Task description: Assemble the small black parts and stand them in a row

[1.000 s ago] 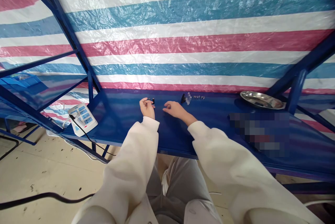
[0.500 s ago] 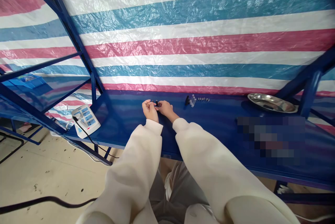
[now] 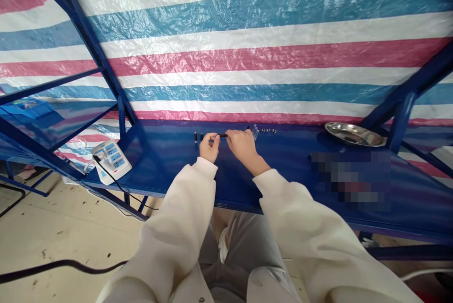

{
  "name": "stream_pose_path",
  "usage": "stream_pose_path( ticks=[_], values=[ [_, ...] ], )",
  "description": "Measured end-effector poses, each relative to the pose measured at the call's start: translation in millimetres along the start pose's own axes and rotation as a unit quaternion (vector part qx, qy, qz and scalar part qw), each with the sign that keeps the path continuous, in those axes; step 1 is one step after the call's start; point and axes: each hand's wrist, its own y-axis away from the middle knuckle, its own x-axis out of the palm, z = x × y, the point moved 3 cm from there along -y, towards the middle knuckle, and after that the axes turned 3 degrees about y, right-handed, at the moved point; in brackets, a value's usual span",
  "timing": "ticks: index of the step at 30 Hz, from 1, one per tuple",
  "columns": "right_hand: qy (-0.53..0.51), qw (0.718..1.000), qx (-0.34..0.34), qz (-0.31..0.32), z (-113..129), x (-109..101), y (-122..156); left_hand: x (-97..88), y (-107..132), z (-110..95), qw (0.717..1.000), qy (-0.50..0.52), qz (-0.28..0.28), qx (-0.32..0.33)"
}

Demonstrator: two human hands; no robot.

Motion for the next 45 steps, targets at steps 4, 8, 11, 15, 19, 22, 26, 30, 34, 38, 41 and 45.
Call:
stream_pose_path(
  ticks=[4,8,11,15,19,22,26,30,34,38,41,45],
  values=[
    [-0.036,0.993,0.028,-0.107,-14,-2,18,6.8,4,0,0.996,-0.002,0.086,0.013],
    [-0.137,0.966,0.090,-0.200,-27,12,28,10.9,7,3,0.989,-0.024,0.145,0.033],
    [-0.237,0.939,0.148,-0.202,-34,23,32,10.8,7,6,0.985,-0.052,0.157,0.047],
    [-0.279,0.933,0.155,-0.164,-37,31,33,9.4,8,8,0.973,-0.122,0.168,0.097],
    [-0.280,0.939,0.135,-0.150,-37,33,32,8.8,10,5,0.954,-0.187,0.194,0.128],
    [-0.302,0.934,0.114,-0.156,-35,31,32,9.4,12,4,0.950,-0.195,0.209,0.128],
    [-0.320,0.927,0.103,-0.167,-32,27,34,10.8,13,5,0.946,-0.210,0.211,0.127],
    [-0.325,0.923,0.097,-0.181,-29,24,36,11.4,13,6,0.948,-0.211,0.198,0.132],
    [-0.320,0.924,0.091,-0.187,-28,24,35,11.3,13,6,0.957,-0.191,0.173,0.129],
    [-0.304,0.930,0.079,-0.193,-27,24,35,11.4,13,4,0.968,-0.169,0.161,0.094],
    [-0.296,0.932,0.074,-0.197,-27,25,35,11.7,13,1,0.973,-0.149,0.162,0.070],
    [-0.298,0.932,0.073,-0.194,-27,25,35,11.1,13,0,0.976,-0.142,0.155,0.057]
  ],
)
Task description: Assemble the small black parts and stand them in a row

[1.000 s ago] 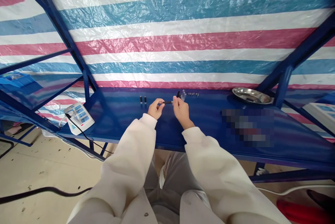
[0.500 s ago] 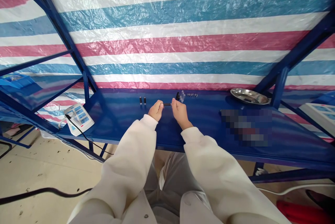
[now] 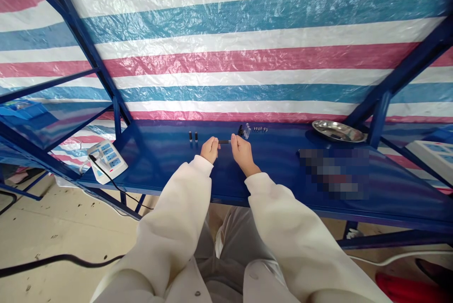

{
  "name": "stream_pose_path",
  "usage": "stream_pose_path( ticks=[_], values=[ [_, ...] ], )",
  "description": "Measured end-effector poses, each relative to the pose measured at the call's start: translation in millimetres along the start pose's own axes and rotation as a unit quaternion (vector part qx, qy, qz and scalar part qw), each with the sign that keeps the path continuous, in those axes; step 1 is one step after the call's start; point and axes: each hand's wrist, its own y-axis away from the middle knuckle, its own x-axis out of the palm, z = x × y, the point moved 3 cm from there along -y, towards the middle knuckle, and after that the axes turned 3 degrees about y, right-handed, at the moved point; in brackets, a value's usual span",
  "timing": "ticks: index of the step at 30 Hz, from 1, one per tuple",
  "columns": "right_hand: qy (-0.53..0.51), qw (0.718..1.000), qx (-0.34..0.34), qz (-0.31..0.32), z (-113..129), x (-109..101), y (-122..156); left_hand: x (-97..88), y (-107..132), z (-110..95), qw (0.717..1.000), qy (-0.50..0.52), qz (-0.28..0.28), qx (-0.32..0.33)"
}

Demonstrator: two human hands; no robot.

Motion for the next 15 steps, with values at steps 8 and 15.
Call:
stream_pose_path(
  ticks=[8,15],
  values=[
    [-0.027,0.999,0.018,0.029,-0.5,0.6,-0.2,-1.0,-0.3,2.4,1.000,-0.004,-0.014,0.002],
    [-0.066,0.996,0.009,0.058,-1.5,1.9,-1.0,-4.2,-1.6,5.0,0.998,-0.037,-0.053,0.017]
  ],
)
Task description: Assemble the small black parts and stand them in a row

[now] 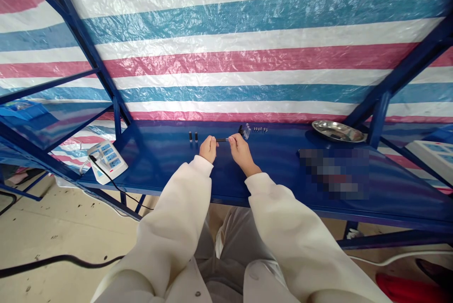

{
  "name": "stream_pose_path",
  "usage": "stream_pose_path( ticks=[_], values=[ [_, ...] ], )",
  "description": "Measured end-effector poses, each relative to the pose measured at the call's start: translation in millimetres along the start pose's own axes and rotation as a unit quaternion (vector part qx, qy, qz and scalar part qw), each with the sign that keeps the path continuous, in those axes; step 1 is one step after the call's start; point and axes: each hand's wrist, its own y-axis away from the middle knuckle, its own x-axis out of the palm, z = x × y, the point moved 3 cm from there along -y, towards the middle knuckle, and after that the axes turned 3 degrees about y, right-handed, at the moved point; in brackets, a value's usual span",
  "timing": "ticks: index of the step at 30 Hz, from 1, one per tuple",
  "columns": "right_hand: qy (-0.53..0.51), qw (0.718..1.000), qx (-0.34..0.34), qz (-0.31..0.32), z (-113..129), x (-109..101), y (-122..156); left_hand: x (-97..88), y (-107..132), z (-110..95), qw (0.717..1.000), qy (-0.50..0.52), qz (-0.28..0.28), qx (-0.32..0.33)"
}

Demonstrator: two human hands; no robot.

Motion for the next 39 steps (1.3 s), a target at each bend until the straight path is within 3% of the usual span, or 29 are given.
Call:
stream_pose_path(
  ticks=[17,25,30,34,37,39],
  values=[
    [-0.058,0.998,-0.016,-0.007,-5,3,0,-7.1,-3,2,0.997,-0.011,-0.074,-0.015],
    [-0.001,0.995,-0.090,0.038,-7,7,0,-8.2,-3,0,0.997,-0.029,-0.074,-0.009],
    [0.083,0.991,-0.073,0.074,-13,8,1,-8.5,-2,-2,0.994,-0.073,-0.077,0.007],
    [0.160,0.985,-0.015,0.068,-21,5,1,-11.0,-2,-1,0.987,-0.120,-0.110,0.005],
    [0.150,0.988,0.013,0.028,-22,3,1,-10.3,-2,-2,0.985,-0.141,-0.096,0.014],
    [0.099,0.995,-0.002,0.021,-18,4,1,-7.8,-2,-3,0.987,-0.145,-0.065,0.026]
  ],
)
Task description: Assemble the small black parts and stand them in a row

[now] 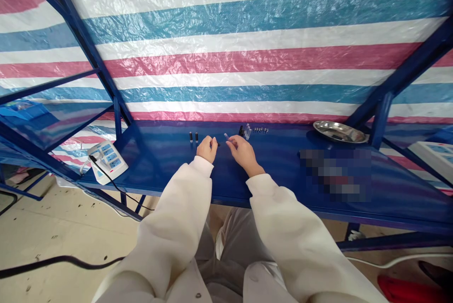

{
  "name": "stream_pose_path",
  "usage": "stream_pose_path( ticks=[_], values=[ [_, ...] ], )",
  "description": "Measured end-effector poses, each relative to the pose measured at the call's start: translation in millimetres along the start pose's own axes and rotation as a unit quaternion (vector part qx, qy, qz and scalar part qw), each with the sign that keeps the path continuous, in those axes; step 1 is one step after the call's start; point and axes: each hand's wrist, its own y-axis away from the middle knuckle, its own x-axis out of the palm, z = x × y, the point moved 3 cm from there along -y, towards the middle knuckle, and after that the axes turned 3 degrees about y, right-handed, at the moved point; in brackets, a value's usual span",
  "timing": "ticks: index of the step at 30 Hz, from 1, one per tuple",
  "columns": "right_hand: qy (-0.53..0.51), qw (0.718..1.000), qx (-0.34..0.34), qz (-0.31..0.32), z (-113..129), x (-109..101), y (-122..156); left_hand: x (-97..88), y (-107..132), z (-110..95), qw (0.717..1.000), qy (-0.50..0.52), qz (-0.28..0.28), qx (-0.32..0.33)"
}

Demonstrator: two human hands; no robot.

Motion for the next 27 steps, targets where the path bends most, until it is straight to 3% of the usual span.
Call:
stream_pose_path(
  ticks=[3,8,17,21,27],
  values=[
    [-0.070,0.996,-0.051,0.035,8,5,1,3.7,1,-2,0.999,0.008,0.045,0.019],
    [-0.092,0.988,-0.089,0.086,11,11,2,7.0,2,-2,0.997,0.019,0.074,0.019],
    [-0.031,0.982,-0.115,0.145,13,12,2,9.7,4,-1,0.992,0.043,0.102,0.068],
    [0.038,0.987,-0.057,0.147,10,5,1,8.8,5,-3,0.993,0.045,0.096,0.058],
    [0.178,0.967,0.127,0.131,-16,-18,-13,6.7,6,-6,0.993,0.032,0.096,0.053]
  ],
)
